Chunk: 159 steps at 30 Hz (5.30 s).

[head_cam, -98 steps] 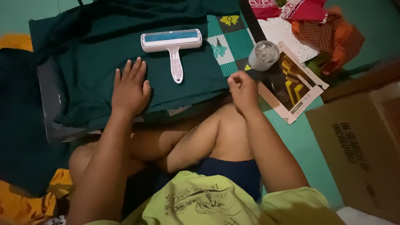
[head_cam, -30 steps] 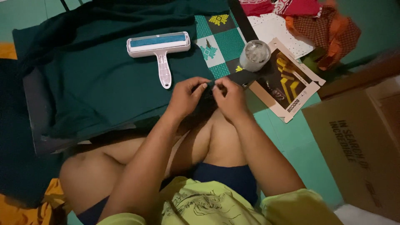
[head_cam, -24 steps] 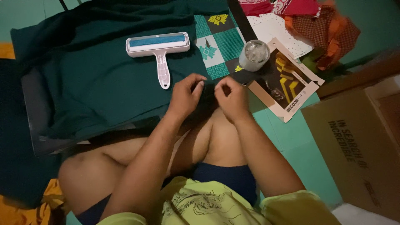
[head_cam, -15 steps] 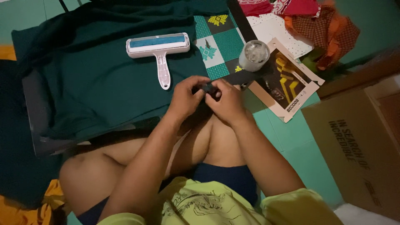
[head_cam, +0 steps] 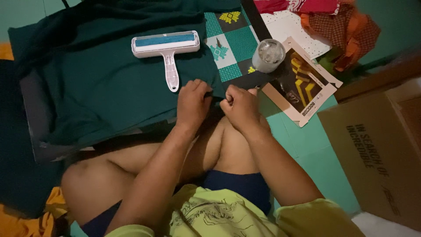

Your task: Using a lint roller to remove lint and debris from a green t-shirt

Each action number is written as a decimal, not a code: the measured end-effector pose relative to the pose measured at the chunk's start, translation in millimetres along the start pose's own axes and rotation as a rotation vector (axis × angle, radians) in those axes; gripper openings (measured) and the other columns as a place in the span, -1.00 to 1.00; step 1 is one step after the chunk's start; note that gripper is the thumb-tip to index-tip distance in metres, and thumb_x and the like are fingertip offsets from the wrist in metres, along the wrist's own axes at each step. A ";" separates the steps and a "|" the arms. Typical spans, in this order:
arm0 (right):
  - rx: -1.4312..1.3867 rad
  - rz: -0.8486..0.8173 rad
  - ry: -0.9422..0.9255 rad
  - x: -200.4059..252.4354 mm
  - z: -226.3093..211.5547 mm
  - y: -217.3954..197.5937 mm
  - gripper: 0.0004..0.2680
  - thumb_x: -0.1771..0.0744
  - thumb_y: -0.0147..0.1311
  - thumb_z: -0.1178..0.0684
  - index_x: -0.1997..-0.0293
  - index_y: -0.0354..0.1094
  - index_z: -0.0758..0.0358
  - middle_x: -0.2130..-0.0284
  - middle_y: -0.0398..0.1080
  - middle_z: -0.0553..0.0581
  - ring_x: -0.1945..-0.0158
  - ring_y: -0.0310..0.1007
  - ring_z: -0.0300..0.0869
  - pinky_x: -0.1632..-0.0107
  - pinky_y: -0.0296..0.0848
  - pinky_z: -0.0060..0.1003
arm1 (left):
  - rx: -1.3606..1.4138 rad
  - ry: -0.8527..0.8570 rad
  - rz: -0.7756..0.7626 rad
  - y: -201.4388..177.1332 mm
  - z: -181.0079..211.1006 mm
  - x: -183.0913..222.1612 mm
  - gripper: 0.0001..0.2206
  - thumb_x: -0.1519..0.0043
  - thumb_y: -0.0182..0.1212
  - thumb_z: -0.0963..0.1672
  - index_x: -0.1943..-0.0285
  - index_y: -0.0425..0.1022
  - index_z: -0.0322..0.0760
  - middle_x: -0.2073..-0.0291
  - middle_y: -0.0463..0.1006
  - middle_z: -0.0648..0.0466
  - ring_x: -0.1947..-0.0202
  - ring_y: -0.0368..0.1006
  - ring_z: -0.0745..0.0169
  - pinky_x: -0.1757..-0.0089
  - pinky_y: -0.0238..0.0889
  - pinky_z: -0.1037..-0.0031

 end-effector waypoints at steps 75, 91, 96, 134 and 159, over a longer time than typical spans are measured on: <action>-0.004 -0.101 -0.191 1.5 -1.6 5.9 -0.87 -0.34 0.20 -0.04 0.04 0.50 -0.01 0.17 0.40 0.03 0.07 0.44 -0.01 0.03 0.19 -0.09 | -0.021 -0.030 -0.059 -24.4 11.2 14.6 -0.80 -0.19 0.36 -0.06 0.07 0.60 -0.15 0.04 0.55 0.09 0.05 0.53 -0.05 0.14 0.32 0.22; 0.134 -0.110 -0.199 -1.2 -20.8 -11.4 -0.92 -0.30 0.25 -0.01 0.21 0.44 -0.05 0.15 0.39 -0.07 0.01 0.43 -0.03 0.02 0.28 -0.05 | 0.073 0.123 -0.047 -69.6 2.2 57.7 -0.73 -0.16 0.32 -0.12 -0.05 0.55 -0.12 -0.13 0.53 0.03 -0.20 0.45 -0.10 -0.06 0.30 0.10; 0.145 -0.010 0.007 -1.5 -7.8 -11.9 -0.94 -0.31 0.21 0.06 0.25 0.39 0.03 0.20 0.41 0.01 0.04 0.45 0.11 0.05 0.32 0.07 | -0.137 -0.175 0.158 -193.2 -43.1 105.8 -0.83 -0.29 0.30 -0.17 -0.03 0.57 -0.31 0.05 0.57 -0.21 -0.03 0.48 -0.33 -0.08 0.25 -0.02; 0.133 -0.320 -0.457 -111.5 -89.9 70.0 -0.64 -0.24 0.21 0.17 -0.14 0.28 0.09 -0.27 0.15 0.25 -0.13 0.32 0.25 0.10 0.32 0.16 | -0.535 -0.649 -0.283 -331.2 -142.2 205.6 -0.68 -0.23 0.27 -0.16 -0.18 0.53 -0.13 -0.05 0.57 -0.02 -0.06 0.48 0.01 -0.01 0.39 0.22; -1.064 0.499 0.093 -162.2 -77.2 29.7 -0.94 -0.36 0.17 0.16 0.17 0.45 0.31 0.58 0.48 0.24 0.63 0.56 -0.07 0.57 0.61 -0.26 | -0.156 -0.237 0.006 -238.4 -109.5 29.7 -0.73 -0.37 0.15 -0.14 -0.19 0.53 -0.41 -0.09 0.54 -0.27 -0.16 0.45 -0.39 -0.10 0.31 -0.05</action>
Point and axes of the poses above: each hand's wrist, its own x-axis away from the middle knuckle, its own y-axis out of the palm, z = x × y, the point moved 4 cm from there along -x, towards the middle knuckle
